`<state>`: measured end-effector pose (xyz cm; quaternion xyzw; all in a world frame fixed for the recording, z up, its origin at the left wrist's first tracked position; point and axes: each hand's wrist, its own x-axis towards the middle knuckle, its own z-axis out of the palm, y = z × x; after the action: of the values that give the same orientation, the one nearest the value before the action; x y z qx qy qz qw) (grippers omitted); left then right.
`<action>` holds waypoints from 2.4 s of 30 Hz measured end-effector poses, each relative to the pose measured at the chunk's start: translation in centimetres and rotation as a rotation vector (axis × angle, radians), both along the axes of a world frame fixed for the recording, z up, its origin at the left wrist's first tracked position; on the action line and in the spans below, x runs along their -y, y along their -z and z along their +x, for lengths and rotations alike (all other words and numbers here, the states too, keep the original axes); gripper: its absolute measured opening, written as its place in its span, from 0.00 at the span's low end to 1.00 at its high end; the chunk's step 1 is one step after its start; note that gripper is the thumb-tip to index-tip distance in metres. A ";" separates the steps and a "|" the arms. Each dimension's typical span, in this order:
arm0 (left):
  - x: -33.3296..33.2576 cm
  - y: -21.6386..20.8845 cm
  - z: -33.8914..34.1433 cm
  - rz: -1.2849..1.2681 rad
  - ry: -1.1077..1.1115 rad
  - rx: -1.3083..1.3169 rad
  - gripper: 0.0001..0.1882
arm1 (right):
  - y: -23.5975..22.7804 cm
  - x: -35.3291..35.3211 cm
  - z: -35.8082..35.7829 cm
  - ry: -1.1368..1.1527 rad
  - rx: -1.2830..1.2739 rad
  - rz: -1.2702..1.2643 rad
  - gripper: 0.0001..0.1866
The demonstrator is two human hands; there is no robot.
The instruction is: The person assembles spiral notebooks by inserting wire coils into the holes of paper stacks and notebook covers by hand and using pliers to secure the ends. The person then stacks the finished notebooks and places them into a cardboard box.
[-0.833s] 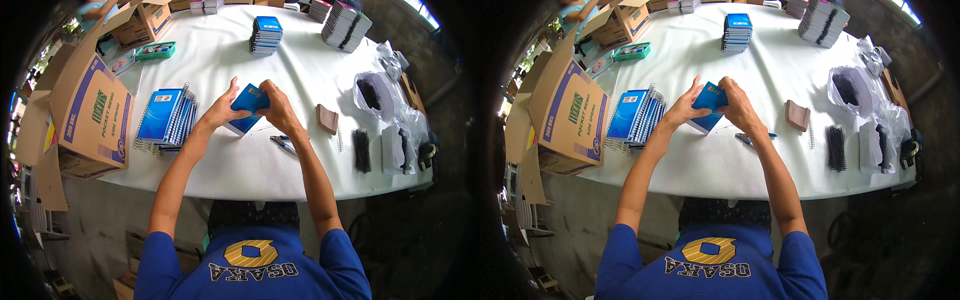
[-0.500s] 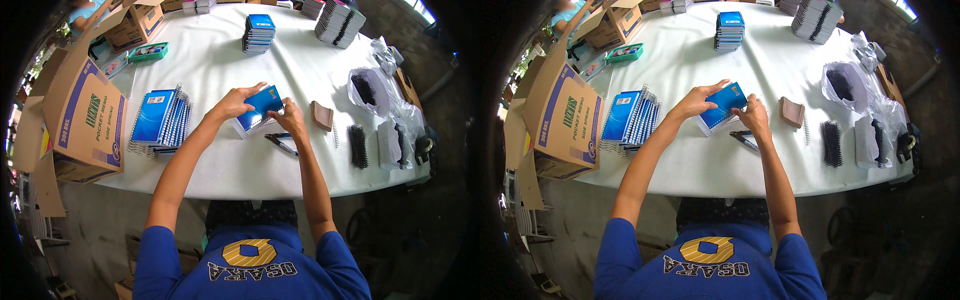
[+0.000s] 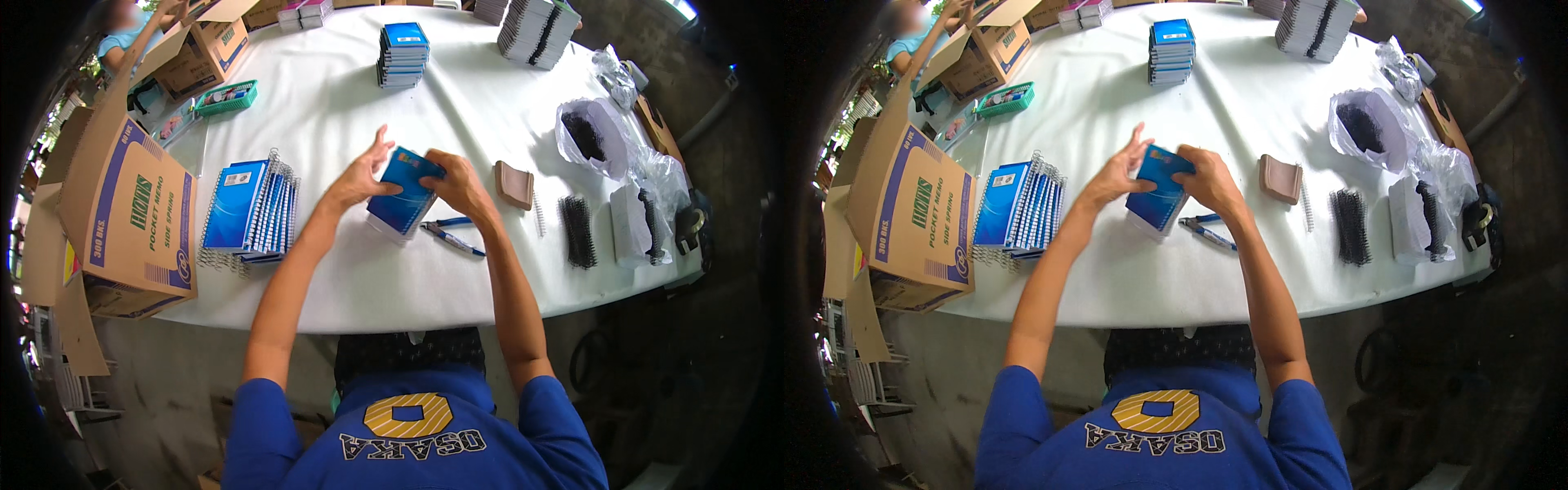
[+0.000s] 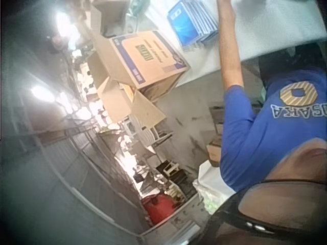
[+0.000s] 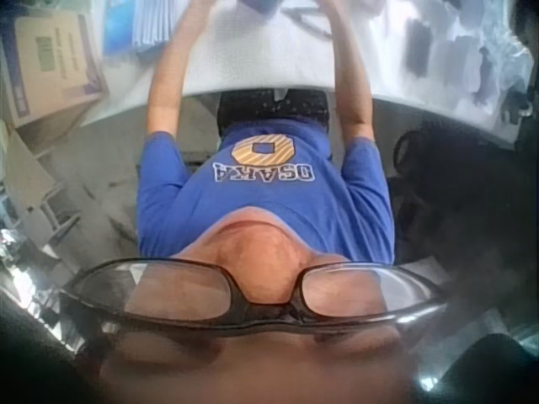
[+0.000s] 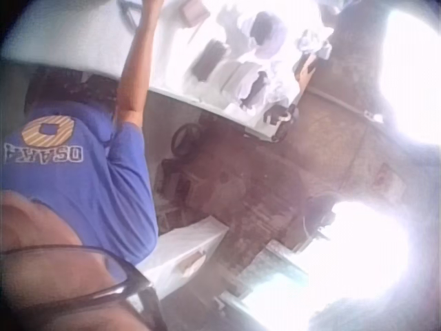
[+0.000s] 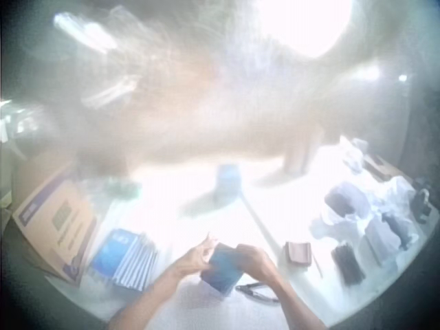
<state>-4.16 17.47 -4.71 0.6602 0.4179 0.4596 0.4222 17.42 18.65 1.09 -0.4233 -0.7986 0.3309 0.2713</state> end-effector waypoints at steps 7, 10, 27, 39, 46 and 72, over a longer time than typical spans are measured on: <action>7.8 -1.5 -0.6 -0.279 -0.020 0.208 0.28 | -4.3 3.8 -0.8 -0.142 -0.351 0.213 0.24; 10.5 -0.3 1.0 -0.262 -0.086 1.080 0.24 | -0.1 5.1 1.5 -0.084 -0.790 -0.211 0.41; 15.8 1.4 2.3 -0.124 -0.233 0.437 0.53 | 6.2 11.6 -0.6 0.036 -0.730 -0.433 0.14; 14.8 -4.7 6.7 0.438 -0.374 -0.959 0.41 | 8.7 10.6 0.9 -0.097 -0.608 -0.398 0.13; 13.7 -3.7 6.3 0.300 -0.192 -1.060 0.28 | 3.1 -2.3 13.8 0.629 -0.213 0.285 0.10; 13.4 -3.8 6.6 0.317 -0.224 -1.090 0.29 | 2.0 8.1 5.4 -0.085 -0.162 -0.014 0.10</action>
<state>2.40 4.04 -0.94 0.8084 0.5685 0.1521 -0.0095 22.81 10.56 -0.87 -0.3626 -0.7889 0.3810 0.3177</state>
